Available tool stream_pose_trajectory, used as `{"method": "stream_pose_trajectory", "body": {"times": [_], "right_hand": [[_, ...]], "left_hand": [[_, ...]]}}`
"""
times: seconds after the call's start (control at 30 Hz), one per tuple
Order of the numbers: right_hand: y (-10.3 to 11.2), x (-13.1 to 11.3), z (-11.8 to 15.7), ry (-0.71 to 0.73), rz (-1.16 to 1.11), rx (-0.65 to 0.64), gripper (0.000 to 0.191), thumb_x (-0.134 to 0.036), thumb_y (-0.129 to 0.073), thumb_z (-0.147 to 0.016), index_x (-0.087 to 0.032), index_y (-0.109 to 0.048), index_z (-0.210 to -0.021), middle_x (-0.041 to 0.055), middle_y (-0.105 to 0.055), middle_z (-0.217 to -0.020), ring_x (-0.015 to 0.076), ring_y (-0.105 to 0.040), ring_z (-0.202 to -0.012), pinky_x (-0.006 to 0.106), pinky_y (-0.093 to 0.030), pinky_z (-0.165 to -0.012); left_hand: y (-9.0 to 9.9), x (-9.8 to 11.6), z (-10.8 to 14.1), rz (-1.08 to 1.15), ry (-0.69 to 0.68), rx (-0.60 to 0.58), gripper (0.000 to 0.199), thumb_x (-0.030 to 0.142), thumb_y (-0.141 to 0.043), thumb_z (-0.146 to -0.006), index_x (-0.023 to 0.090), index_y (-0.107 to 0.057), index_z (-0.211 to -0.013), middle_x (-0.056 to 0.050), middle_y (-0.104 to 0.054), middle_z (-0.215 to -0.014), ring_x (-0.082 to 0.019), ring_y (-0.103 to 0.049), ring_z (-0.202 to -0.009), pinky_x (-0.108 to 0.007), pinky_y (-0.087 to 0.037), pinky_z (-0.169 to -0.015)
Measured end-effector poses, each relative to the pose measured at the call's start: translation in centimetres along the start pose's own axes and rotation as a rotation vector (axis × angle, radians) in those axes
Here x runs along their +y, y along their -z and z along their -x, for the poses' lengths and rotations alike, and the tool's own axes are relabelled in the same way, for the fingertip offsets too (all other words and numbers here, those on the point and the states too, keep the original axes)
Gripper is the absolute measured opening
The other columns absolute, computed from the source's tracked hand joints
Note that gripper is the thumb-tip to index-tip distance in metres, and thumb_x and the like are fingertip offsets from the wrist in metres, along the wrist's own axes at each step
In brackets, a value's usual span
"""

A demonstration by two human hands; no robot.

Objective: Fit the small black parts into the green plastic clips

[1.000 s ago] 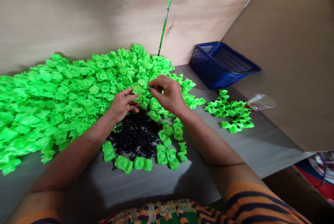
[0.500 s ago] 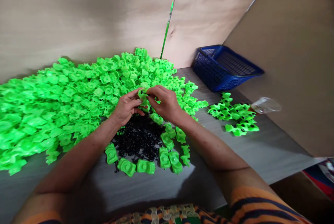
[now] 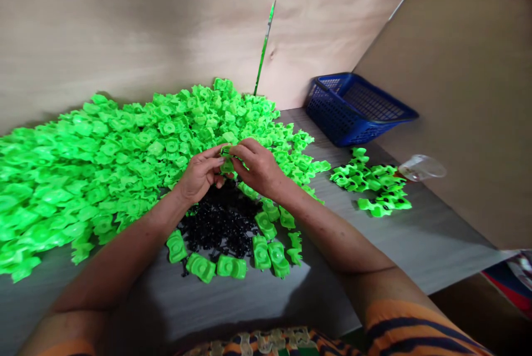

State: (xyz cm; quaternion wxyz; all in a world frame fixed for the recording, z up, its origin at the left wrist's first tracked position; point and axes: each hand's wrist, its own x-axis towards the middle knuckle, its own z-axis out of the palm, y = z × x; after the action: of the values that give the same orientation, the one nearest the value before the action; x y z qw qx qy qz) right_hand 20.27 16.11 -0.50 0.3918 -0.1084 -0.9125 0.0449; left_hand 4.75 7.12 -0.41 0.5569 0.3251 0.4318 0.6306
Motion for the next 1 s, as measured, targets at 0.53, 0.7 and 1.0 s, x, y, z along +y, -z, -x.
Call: {"method": "stream_pose_trajectory", "body": {"times": [0.53, 0.7, 1.0], "right_hand": [[-1.0, 0.1, 0.2, -0.272, -0.495, 0.174, 0.015, -0.025, -0.059, -0.098, -0.02, -0.07, -0.107, 0.0016, -0.07, -0.088, 0.0122, -0.062, -0.076, 0.027, -0.053, -0.074], [-1.4, -0.1, 0.1, -0.413, -0.658, 0.206, 0.014, -0.032, -0.068, -0.093, -0.02, -0.068, -0.101, 0.0013, -0.071, -0.087, 0.0128, -0.063, -0.076, 0.028, -0.055, -0.073], [-1.5, -0.7, -0.3, -0.525, -0.723, 0.236, 0.022, -0.041, -0.071, -0.091, -0.021, -0.062, -0.088, -0.0016, -0.066, -0.078, 0.0112, -0.06, -0.071, 0.025, -0.051, -0.067]], "left_hand": [[-0.8, 0.6, 0.5, -0.037, -0.033, 0.134, 0.075, 0.06, -0.099, -0.051, 0.012, -0.076, -0.104, 0.0, -0.068, -0.069, -0.011, -0.062, -0.05, -0.017, -0.036, -0.036], [-1.0, 0.5, 0.5, -0.073, -0.078, 0.185, 0.074, 0.063, -0.097, -0.054, 0.012, -0.078, -0.105, 0.001, -0.065, -0.067, -0.011, -0.061, -0.05, -0.017, -0.035, -0.036], [-0.9, 0.3, 0.6, -0.099, -0.096, 0.181, 0.071, 0.061, -0.095, -0.06, 0.012, -0.078, -0.109, 0.004, -0.057, -0.063, -0.012, -0.061, -0.05, -0.018, -0.035, -0.036]]}}
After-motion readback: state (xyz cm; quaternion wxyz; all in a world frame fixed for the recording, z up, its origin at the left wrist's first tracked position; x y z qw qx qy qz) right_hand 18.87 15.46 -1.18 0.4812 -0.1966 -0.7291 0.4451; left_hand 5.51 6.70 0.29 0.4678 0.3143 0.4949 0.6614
